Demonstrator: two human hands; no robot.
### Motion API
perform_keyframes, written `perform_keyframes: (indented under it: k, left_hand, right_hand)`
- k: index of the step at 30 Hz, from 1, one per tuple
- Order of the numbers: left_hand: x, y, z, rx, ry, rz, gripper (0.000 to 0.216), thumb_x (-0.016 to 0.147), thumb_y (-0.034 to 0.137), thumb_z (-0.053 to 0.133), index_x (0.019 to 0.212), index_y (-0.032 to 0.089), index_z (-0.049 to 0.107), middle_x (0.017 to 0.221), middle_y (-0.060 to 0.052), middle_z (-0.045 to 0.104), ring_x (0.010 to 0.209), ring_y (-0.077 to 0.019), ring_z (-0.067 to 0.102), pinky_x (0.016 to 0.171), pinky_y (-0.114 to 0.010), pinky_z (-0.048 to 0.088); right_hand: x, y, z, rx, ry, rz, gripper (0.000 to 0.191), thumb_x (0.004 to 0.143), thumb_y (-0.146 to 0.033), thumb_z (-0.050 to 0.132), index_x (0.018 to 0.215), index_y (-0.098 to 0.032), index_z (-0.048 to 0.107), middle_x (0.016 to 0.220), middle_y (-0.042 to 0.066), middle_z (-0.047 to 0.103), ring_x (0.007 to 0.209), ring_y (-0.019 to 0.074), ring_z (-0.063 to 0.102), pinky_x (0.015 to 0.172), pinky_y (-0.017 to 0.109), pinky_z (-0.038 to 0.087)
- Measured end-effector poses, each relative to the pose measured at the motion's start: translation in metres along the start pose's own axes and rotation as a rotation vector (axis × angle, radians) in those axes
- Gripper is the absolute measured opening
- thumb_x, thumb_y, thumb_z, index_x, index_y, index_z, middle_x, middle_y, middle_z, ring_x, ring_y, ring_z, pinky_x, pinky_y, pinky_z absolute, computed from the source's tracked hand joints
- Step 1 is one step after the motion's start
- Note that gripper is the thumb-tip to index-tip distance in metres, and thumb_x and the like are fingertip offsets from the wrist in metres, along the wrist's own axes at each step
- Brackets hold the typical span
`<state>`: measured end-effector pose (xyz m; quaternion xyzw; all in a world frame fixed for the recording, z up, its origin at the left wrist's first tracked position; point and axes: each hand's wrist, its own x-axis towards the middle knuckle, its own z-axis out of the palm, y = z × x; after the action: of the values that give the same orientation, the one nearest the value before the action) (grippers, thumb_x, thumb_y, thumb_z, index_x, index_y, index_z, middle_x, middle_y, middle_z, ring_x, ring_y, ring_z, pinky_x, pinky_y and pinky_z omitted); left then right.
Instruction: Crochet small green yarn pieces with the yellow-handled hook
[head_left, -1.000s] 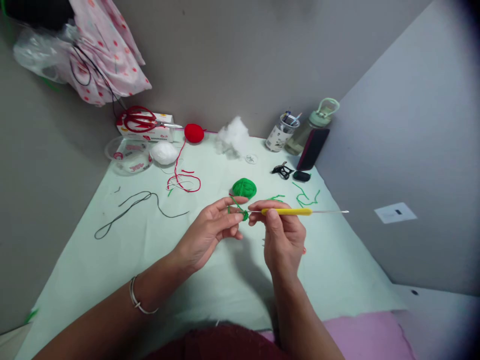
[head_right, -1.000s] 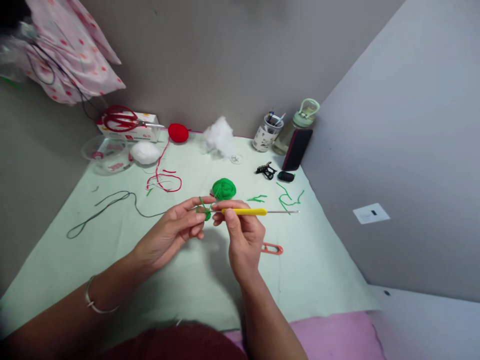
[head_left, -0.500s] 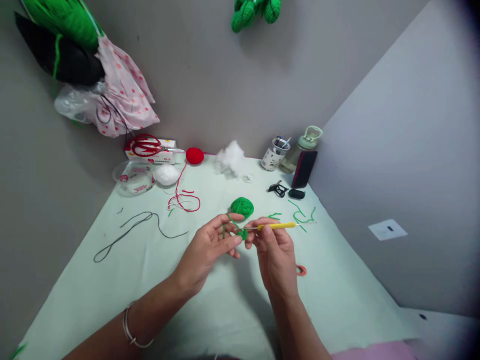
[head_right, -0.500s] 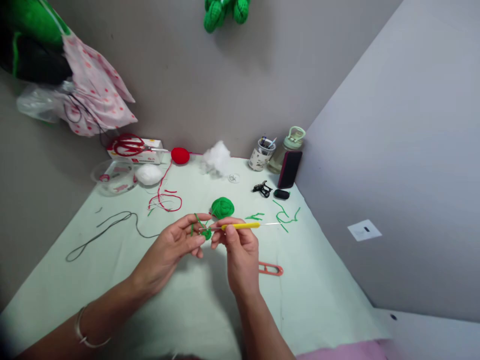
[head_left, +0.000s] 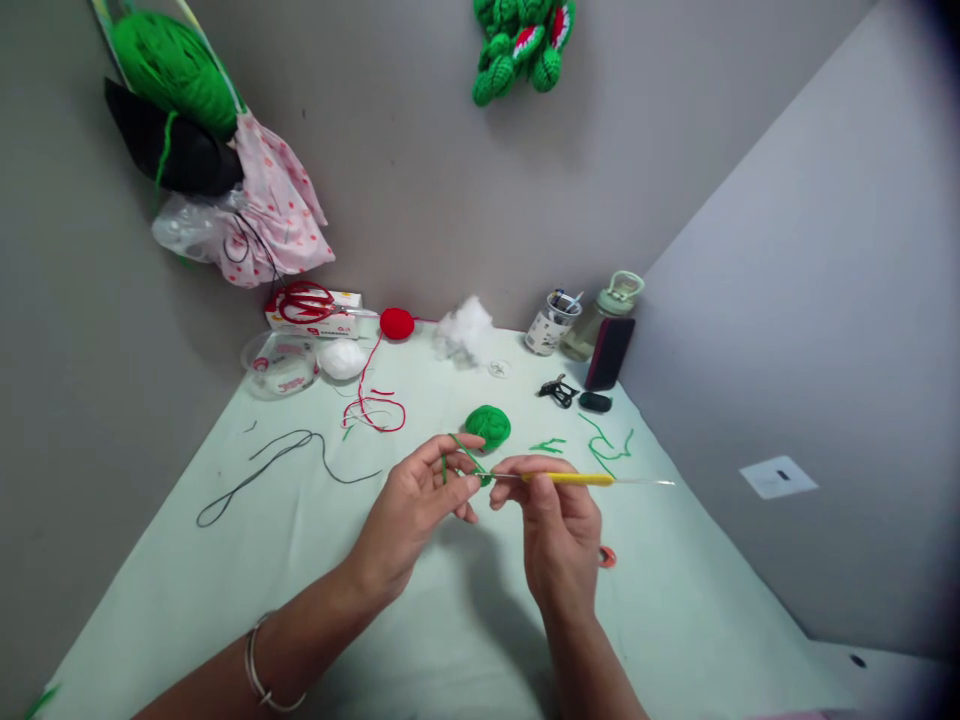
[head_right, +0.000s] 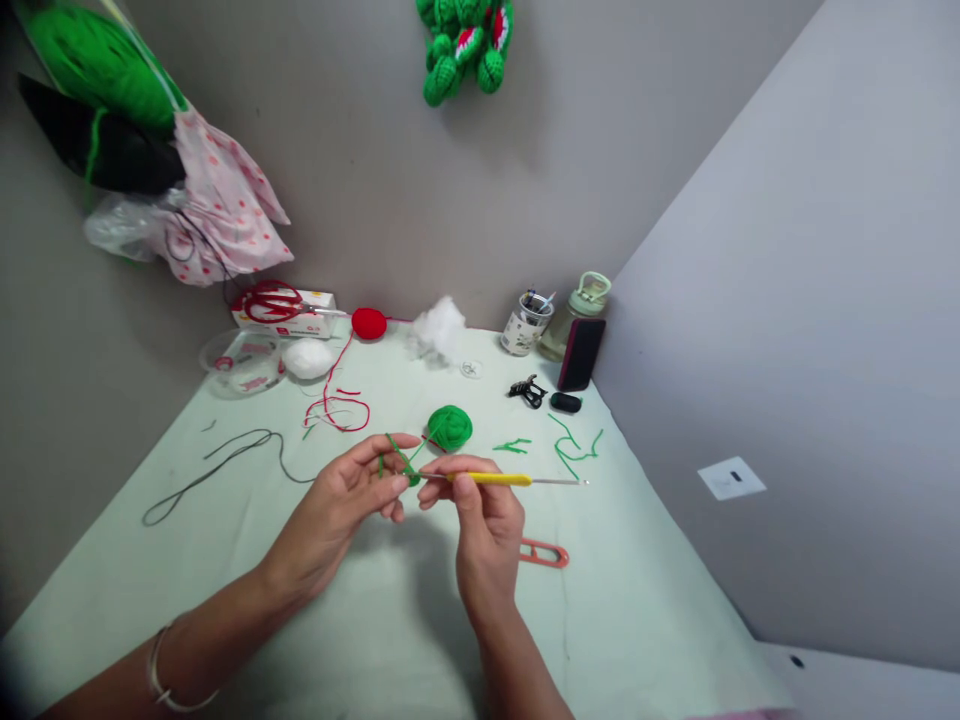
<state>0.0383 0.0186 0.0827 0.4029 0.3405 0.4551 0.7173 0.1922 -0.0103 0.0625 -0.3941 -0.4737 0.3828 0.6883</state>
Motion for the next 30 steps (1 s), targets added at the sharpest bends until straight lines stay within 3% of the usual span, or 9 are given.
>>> perform_keyframes:
  k: [8, 16, 30]
  left_hand:
    - [0.0005, 0.0011, -0.0016, 0.133, 0.032, 0.053, 0.029, 0.087, 0.027, 0.077, 0.115, 0.021, 0.072, 0.088, 0.002, 0.059, 0.069, -0.009, 0.062, 0.068, -0.024, 0.056]
    - [0.0006, 0.0017, -0.0009, 0.27, 0.085, 0.125, 0.028, 0.083, 0.023, 0.074, 0.111, 0.021, 0.072, 0.084, 0.002, 0.061, 0.07, -0.0108, 0.061, 0.07, -0.026, 0.055]
    - [0.0012, 0.0038, -0.0023, 0.333, 0.079, 0.121, 0.03, 0.082, 0.021, 0.069, 0.113, 0.022, 0.071, 0.085, 0.002, 0.061, 0.073, -0.0122, 0.061, 0.075, -0.029, 0.053]
  right_hand:
    - [-0.0009, -0.0029, 0.002, -0.134, -0.025, -0.118, 0.022, 0.106, -0.024, 0.054, 0.103, -0.025, 0.075, 0.097, 0.001, 0.076, 0.072, 0.0104, 0.072, 0.068, 0.025, 0.062]
    - [-0.0067, -0.001, -0.0007, -0.3, -0.045, -0.225, 0.025, 0.106, -0.016, 0.051, 0.11, -0.026, 0.074, 0.092, 0.001, 0.076, 0.077, 0.0142, 0.072, 0.073, 0.033, 0.06]
    - [-0.0076, 0.0016, 0.0015, -0.293, -0.056, -0.26, 0.025, 0.105, -0.014, 0.05, 0.11, -0.025, 0.073, 0.101, 0.003, 0.077, 0.08, 0.0146, 0.072, 0.073, 0.034, 0.062]
